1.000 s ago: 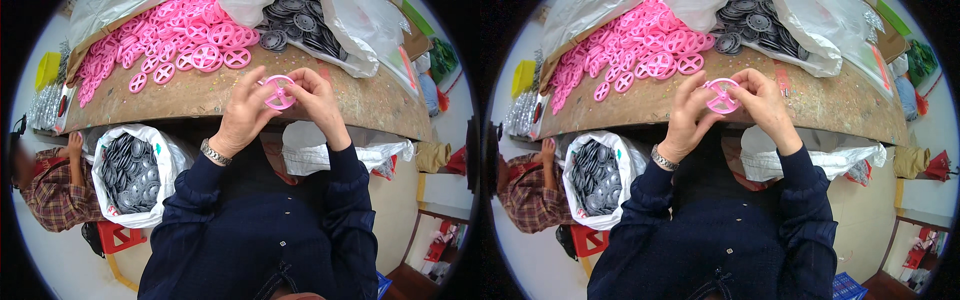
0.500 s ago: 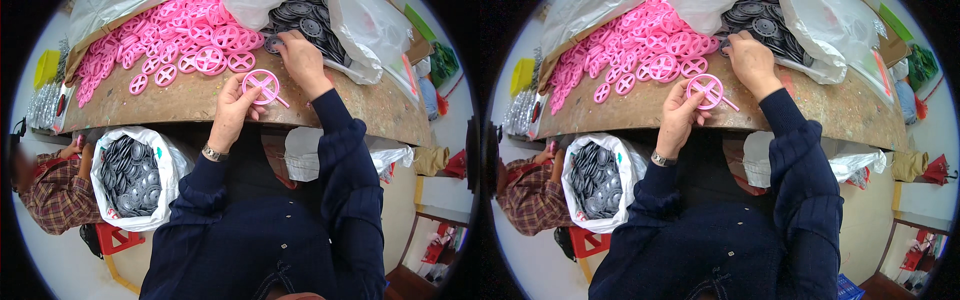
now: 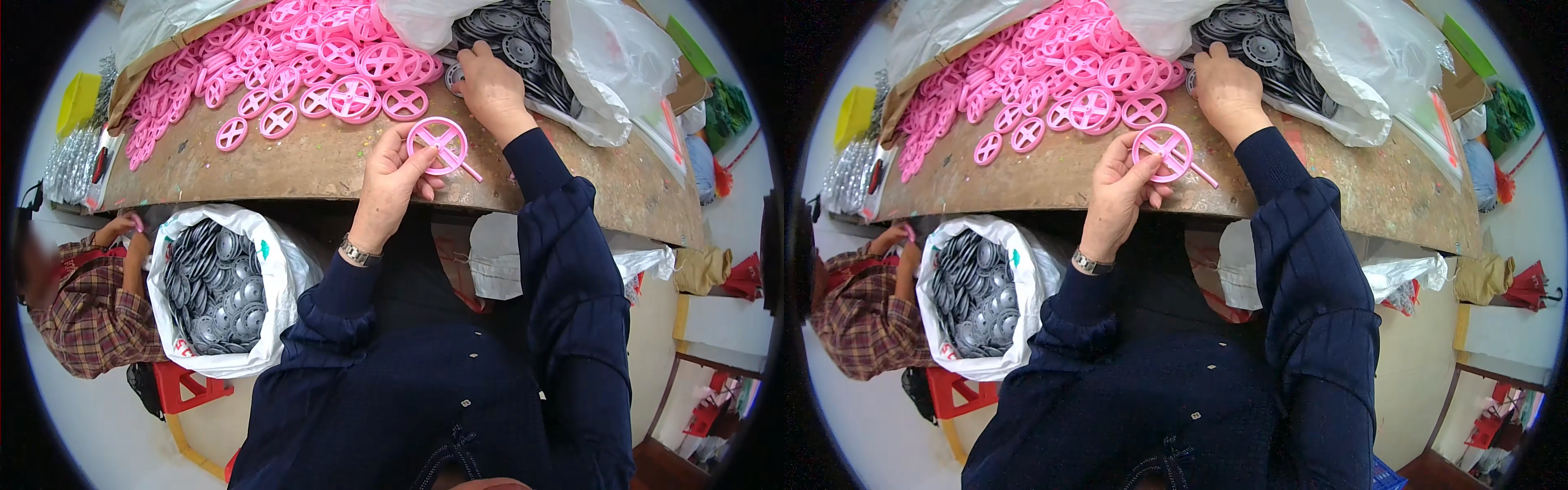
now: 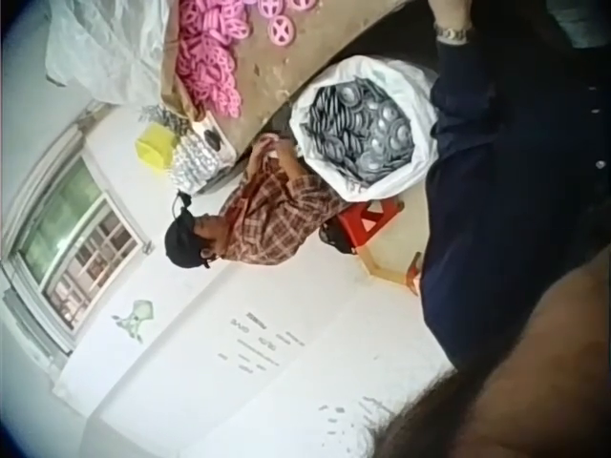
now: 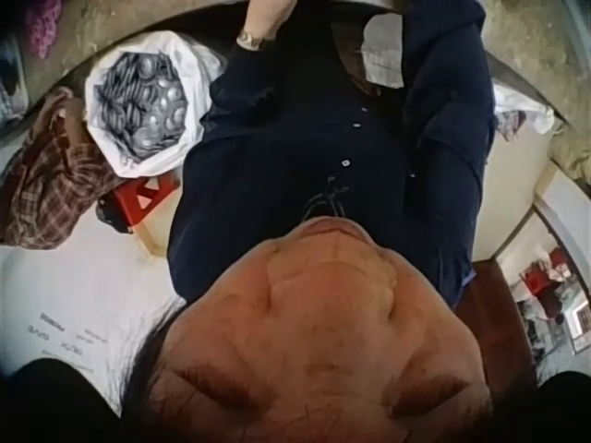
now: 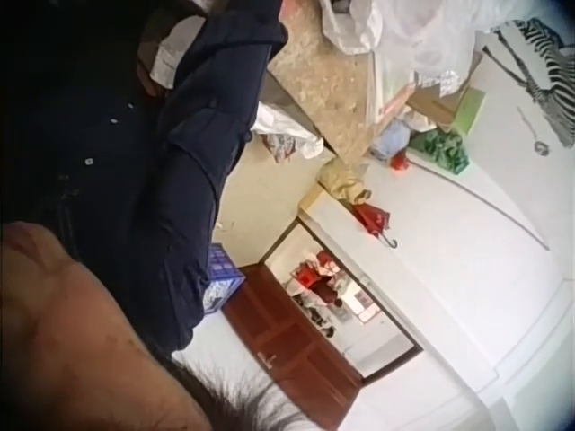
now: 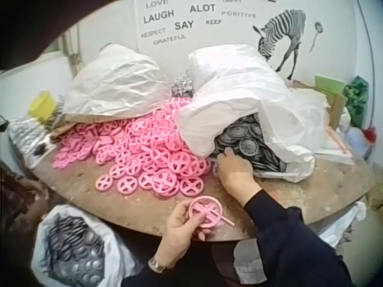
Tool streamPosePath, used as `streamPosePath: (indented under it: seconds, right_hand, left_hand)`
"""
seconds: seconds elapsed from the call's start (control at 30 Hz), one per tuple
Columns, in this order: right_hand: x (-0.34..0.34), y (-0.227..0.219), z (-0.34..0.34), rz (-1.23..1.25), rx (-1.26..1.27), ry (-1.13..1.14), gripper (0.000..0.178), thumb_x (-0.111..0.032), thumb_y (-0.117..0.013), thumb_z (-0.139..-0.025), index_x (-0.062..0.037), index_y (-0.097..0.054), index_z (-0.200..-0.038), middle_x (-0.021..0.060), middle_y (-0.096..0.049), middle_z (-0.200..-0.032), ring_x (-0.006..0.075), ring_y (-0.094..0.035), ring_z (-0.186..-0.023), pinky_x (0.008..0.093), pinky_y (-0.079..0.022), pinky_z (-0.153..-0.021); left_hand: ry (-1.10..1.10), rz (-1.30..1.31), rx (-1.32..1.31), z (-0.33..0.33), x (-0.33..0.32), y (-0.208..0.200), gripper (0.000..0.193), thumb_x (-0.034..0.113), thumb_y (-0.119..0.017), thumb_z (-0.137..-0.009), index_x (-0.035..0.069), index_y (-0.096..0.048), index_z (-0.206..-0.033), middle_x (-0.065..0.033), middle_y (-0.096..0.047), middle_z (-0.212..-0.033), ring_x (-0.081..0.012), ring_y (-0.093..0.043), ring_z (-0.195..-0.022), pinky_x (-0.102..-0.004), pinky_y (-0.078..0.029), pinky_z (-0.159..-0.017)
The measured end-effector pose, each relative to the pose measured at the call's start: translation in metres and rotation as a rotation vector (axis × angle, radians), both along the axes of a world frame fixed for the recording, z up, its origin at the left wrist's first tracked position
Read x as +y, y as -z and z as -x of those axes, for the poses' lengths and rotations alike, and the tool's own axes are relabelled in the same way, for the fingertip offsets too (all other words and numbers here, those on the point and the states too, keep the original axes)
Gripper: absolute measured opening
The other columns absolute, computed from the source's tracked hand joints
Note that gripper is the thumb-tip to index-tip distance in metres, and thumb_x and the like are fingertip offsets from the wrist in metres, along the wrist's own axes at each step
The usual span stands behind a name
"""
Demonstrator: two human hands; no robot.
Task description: Assembling circular plastic toy components by fitting two halves together.
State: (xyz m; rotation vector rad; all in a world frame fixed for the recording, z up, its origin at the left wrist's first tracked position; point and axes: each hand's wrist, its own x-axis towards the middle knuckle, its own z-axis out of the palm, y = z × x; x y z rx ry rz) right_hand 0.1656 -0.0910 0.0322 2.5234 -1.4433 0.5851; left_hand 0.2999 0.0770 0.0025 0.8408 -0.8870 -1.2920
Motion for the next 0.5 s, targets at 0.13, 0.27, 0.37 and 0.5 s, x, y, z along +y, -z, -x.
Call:
streamPosePath:
  seconds: [0.13, 0.27, 0.37, 0.5]
  right_hand:
    - [0.005, -0.002, 0.009, 0.062, -0.1, -0.047, 0.031, -0.025, -0.075, -0.079, -0.0074, -0.059, -0.098, 0.0106, -0.06, -0.105, 0.0352, -0.067, -0.084, 0.0447, -0.054, -0.069]
    - [0.011, -0.01, 0.025, 0.038, -0.348, -0.141, 0.026, -0.025, -0.074, -0.081, -0.0062, -0.063, -0.094, 0.011, -0.064, -0.087, 0.0323, -0.065, -0.076, 0.0413, -0.05, -0.064]
    - [0.036, -0.028, 0.034, -0.216, -0.574, -0.102, 0.02, -0.022, -0.073, -0.083, -0.004, -0.066, -0.089, 0.0069, -0.063, -0.069, 0.0184, -0.058, -0.061, 0.0317, -0.044, -0.058]
    - [0.071, -0.036, 0.055, -0.514, -0.973, -0.236, 0.018, -0.019, -0.07, -0.089, -0.003, -0.063, -0.088, -0.0055, -0.058, -0.071, 0.0025, -0.05, -0.062, 0.0199, -0.036, -0.055]
  left_hand:
    - [-0.008, 0.001, -0.011, 0.001, 0.0, 0.001, 0.03, 0.011, -0.06, -0.098, 0.001, -0.051, -0.125, -0.0049, -0.066, -0.092, -0.0076, -0.063, -0.063, -0.0173, -0.048, -0.049]
    - [-0.028, -0.002, -0.001, 0.003, -0.002, 0.003, 0.031, 0.011, -0.059, -0.098, 0.001, -0.05, -0.125, -0.0056, -0.067, -0.093, -0.0076, -0.064, -0.064, -0.0174, -0.049, -0.05]
    - [-0.053, -0.012, -0.02, 0.005, -0.001, 0.0, 0.031, 0.011, -0.059, -0.098, 0.001, -0.05, -0.126, -0.0059, -0.067, -0.093, -0.0077, -0.064, -0.064, -0.0181, -0.051, -0.052]
    - [-0.05, -0.028, -0.087, 0.007, 0.0, -0.003, 0.031, 0.01, -0.059, -0.098, 0.001, -0.049, -0.126, -0.0064, -0.067, -0.094, -0.0084, -0.065, -0.066, -0.0192, -0.054, -0.055]
